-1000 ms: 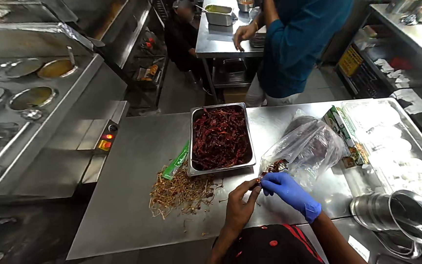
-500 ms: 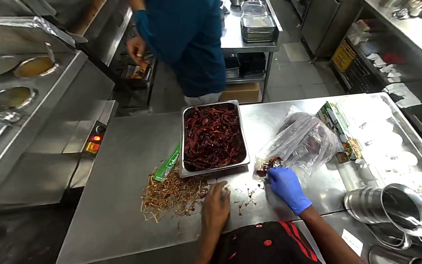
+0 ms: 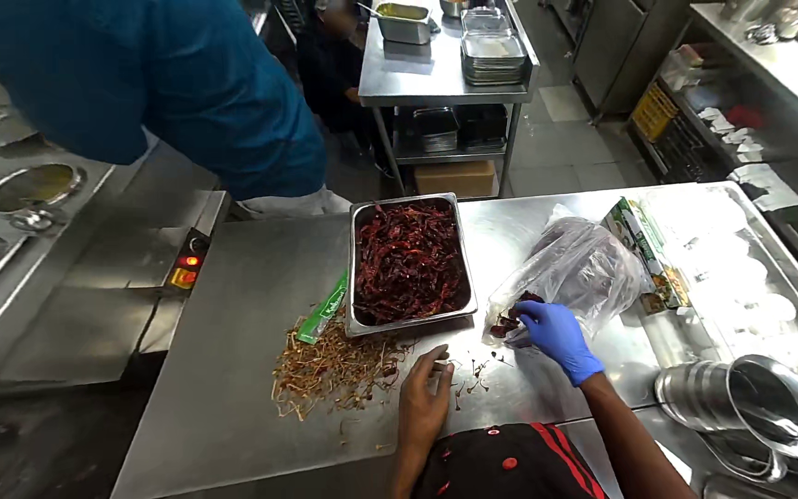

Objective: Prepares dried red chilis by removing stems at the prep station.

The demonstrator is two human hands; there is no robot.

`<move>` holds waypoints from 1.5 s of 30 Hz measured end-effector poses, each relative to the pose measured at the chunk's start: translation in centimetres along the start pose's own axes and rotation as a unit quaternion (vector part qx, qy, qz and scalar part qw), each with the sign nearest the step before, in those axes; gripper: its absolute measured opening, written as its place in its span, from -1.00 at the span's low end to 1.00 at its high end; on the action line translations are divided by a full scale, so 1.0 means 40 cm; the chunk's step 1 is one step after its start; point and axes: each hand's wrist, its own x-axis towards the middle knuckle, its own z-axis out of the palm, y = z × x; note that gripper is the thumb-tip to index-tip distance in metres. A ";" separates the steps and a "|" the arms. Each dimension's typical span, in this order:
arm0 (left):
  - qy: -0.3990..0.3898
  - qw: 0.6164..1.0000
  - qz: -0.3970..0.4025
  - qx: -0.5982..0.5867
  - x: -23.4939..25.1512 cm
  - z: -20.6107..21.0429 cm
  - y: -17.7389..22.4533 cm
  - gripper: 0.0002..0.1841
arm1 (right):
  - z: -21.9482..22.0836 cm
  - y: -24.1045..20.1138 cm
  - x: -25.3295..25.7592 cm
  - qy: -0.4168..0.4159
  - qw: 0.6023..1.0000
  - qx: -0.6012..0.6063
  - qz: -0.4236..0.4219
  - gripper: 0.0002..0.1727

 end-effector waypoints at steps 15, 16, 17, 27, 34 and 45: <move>-0.048 0.920 -0.042 -0.387 0.070 0.006 0.215 -0.70 | -0.056 -0.146 -0.121 -0.087 0.917 0.388 -0.022 -0.73; -0.032 0.928 -0.034 -0.369 0.067 -0.002 0.216 -0.72 | -0.045 -0.150 -0.120 -0.026 0.944 0.326 -0.043 -0.76; -0.022 0.938 -0.025 -0.346 0.063 -0.008 0.216 -0.73 | -0.033 -0.152 -0.116 0.031 0.960 0.268 -0.078 -0.77; -0.128 0.973 0.032 -0.187 0.038 -0.012 0.172 -0.77 | 0.064 -0.162 -0.079 0.009 0.940 0.299 -0.163 -0.49; 0.024 0.978 0.196 0.067 0.011 0.020 0.178 -0.71 | 0.076 -0.210 -0.104 -0.047 0.857 0.511 -0.031 -0.45; -0.099 0.986 -0.039 -0.126 0.087 -0.025 0.109 -0.76 | 0.161 -0.169 -0.061 -0.126 0.812 0.565 0.073 -0.44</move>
